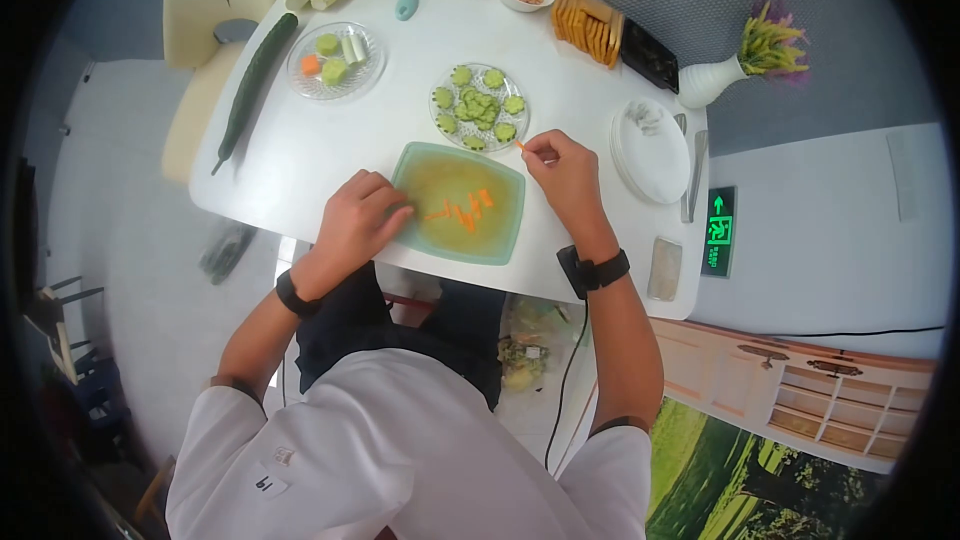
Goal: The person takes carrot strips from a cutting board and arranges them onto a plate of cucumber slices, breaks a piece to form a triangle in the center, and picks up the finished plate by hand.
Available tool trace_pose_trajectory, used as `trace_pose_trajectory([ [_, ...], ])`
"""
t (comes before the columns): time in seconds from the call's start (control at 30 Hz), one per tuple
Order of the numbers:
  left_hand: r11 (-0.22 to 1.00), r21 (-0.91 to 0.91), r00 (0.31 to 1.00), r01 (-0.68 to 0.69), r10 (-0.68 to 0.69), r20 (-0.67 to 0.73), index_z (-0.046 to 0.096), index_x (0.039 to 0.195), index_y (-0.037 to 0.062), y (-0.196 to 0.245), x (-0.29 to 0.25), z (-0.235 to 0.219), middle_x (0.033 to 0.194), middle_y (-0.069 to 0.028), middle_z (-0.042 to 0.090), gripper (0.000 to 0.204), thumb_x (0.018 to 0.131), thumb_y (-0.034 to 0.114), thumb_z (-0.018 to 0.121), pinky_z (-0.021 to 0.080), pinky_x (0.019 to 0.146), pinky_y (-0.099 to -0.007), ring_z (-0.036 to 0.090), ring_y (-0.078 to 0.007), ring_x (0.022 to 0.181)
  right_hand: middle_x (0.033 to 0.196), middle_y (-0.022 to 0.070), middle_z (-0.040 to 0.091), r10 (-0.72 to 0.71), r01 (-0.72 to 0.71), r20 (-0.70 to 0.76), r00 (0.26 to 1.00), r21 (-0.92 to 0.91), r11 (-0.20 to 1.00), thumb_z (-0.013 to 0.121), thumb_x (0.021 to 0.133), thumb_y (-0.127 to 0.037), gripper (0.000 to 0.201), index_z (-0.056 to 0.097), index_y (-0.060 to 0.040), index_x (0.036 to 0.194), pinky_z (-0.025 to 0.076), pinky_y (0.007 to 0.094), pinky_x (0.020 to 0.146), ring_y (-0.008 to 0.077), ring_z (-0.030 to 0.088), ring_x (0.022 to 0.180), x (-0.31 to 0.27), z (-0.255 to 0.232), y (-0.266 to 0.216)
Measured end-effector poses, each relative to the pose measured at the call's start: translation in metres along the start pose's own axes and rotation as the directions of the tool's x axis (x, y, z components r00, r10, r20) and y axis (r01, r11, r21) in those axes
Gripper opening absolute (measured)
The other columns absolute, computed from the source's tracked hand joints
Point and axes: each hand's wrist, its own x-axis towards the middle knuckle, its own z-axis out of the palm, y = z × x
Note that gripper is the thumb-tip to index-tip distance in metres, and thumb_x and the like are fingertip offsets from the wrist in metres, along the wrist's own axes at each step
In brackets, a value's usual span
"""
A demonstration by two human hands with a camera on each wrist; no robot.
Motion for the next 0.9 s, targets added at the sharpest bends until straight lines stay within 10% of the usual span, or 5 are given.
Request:
trace_pose_trajectory([
  [0.9,0.998,0.043,0.989,-0.036,0.029,0.147,0.069,0.093,0.0046,0.01,0.014,-0.011,0.095,-0.0085,0.063,0.026,0.072,0.012,0.082,0.05,0.075,-0.0404,0.059,-0.0301,0.089,0.084,0.0084,0.068,-0.357,0.372,0.116,0.927,-0.408,0.834,0.073,0.081,-0.007,0.004,0.074,-0.0074,0.085,0.054,0.0406,0.075,0.029,0.066,0.085,0.067,0.017,0.03],
])
